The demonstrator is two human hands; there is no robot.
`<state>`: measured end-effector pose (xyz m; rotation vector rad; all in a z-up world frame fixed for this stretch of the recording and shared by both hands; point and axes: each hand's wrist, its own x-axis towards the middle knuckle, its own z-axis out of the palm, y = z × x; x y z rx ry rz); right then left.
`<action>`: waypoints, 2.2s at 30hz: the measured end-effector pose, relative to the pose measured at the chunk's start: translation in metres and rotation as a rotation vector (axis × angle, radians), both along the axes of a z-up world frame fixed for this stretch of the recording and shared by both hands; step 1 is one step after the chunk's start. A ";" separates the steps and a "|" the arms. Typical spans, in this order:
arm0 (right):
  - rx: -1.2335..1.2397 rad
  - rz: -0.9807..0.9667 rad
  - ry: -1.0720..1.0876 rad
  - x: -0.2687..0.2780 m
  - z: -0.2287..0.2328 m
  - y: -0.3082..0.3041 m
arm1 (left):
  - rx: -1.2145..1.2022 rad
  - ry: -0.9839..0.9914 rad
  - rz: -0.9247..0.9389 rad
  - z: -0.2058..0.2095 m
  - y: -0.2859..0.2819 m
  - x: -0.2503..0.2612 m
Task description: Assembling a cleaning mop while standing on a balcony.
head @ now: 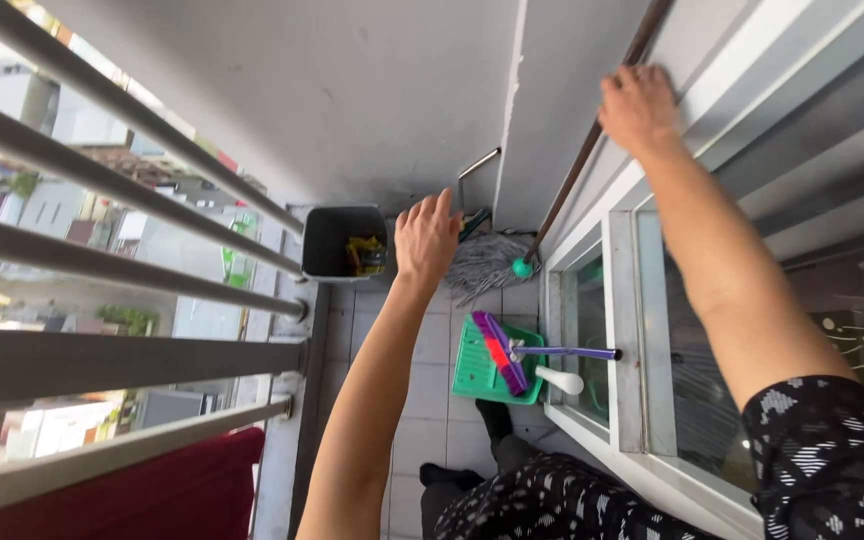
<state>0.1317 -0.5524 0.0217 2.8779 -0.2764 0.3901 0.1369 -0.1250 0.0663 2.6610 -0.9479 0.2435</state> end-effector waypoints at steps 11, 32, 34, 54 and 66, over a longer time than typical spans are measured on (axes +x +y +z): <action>-0.498 -0.027 0.126 0.030 0.075 -0.014 | 0.009 0.049 -0.101 -0.005 -0.128 0.047; -0.724 0.082 0.295 -0.003 0.130 0.045 | -0.322 0.391 -0.233 -0.060 -0.290 0.037; -0.713 0.091 0.290 -0.003 0.128 0.050 | -0.403 0.359 -0.252 -0.064 -0.295 0.035; -0.883 0.136 0.410 -0.036 0.133 0.138 | -0.565 0.347 -0.359 -0.098 -0.231 0.024; -1.027 0.258 0.344 -0.061 0.145 0.213 | -0.310 0.357 -0.304 -0.119 -0.155 0.024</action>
